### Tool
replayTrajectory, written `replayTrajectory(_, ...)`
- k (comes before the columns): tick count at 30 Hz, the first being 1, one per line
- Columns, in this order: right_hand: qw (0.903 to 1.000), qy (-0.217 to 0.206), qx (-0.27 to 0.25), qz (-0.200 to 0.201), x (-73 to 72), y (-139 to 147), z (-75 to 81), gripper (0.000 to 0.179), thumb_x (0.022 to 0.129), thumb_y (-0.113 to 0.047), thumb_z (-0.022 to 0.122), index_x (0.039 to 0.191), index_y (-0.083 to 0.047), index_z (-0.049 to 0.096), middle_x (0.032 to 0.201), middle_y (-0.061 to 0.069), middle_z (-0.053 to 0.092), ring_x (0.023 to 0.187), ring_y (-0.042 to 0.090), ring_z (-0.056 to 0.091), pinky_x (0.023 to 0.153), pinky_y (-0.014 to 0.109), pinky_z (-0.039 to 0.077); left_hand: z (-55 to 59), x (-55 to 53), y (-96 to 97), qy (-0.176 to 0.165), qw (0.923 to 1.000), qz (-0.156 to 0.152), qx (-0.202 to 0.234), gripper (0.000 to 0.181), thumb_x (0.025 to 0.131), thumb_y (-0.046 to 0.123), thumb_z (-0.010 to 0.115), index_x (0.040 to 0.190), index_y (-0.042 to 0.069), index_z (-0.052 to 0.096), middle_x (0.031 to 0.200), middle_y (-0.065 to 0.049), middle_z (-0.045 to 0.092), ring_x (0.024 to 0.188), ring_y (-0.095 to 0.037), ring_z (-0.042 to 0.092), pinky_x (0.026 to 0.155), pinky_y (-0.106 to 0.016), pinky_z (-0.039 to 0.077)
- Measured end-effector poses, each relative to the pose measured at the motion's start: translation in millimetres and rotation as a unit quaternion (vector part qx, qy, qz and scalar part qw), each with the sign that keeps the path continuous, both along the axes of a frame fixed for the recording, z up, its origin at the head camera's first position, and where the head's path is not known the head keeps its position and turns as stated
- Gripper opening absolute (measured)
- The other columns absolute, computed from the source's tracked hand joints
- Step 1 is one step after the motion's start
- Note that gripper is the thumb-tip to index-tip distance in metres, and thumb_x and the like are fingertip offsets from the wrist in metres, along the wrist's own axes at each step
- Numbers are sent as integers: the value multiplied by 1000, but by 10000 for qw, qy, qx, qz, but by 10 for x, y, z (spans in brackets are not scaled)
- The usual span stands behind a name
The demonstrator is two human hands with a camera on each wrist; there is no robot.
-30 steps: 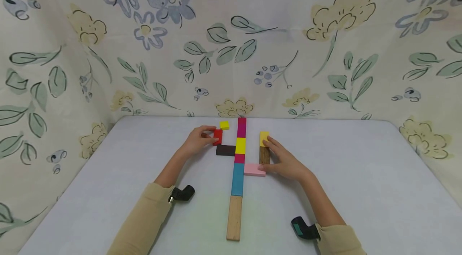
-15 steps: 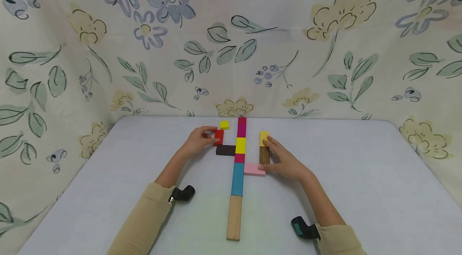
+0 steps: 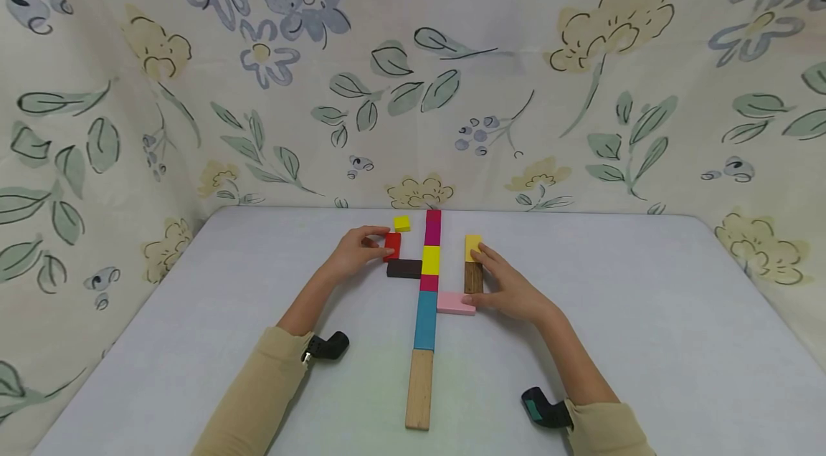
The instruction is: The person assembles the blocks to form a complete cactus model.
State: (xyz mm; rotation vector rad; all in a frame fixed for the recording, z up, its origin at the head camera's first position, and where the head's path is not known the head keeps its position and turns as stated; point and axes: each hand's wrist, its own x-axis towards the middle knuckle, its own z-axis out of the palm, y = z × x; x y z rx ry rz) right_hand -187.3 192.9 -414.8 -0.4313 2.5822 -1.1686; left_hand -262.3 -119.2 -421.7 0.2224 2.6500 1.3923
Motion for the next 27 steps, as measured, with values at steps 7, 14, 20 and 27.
replayTrajectory(7,10000,35,-31,6,0,2,-3,95,89,-31,82,163,0,32,173,29,12,157,56,11,118,76,24,2,3,-8,7,10000,-62,37,47,99,17,76,143,4,65,141,-15,64,115,-29,58,91,-32,57)
replayTrajectory(14,10000,25,-25,5,-2,-1,-10,94,90,-31,82,163,0,32,173,29,12,157,55,11,118,76,24,-9,-1,-10,-26,9999,-55,100,47,98,16,76,142,4,65,140,-15,63,115,-29,58,87,-28,56)
replayTrajectory(20,10000,42,-11,-8,-8,2,-19,94,89,-32,83,163,0,33,173,29,12,157,56,11,118,76,25,-7,1,-1,-83,9998,15,153,48,98,16,76,144,5,64,141,-15,62,116,-29,58,86,-28,57)
replayTrajectory(27,10000,72,2,10,-12,7,-23,94,89,-31,82,163,1,33,173,30,13,157,56,12,118,76,26,19,-6,0,-176,9997,75,132,50,99,19,76,145,7,64,145,-14,60,118,-30,59,92,-33,59)
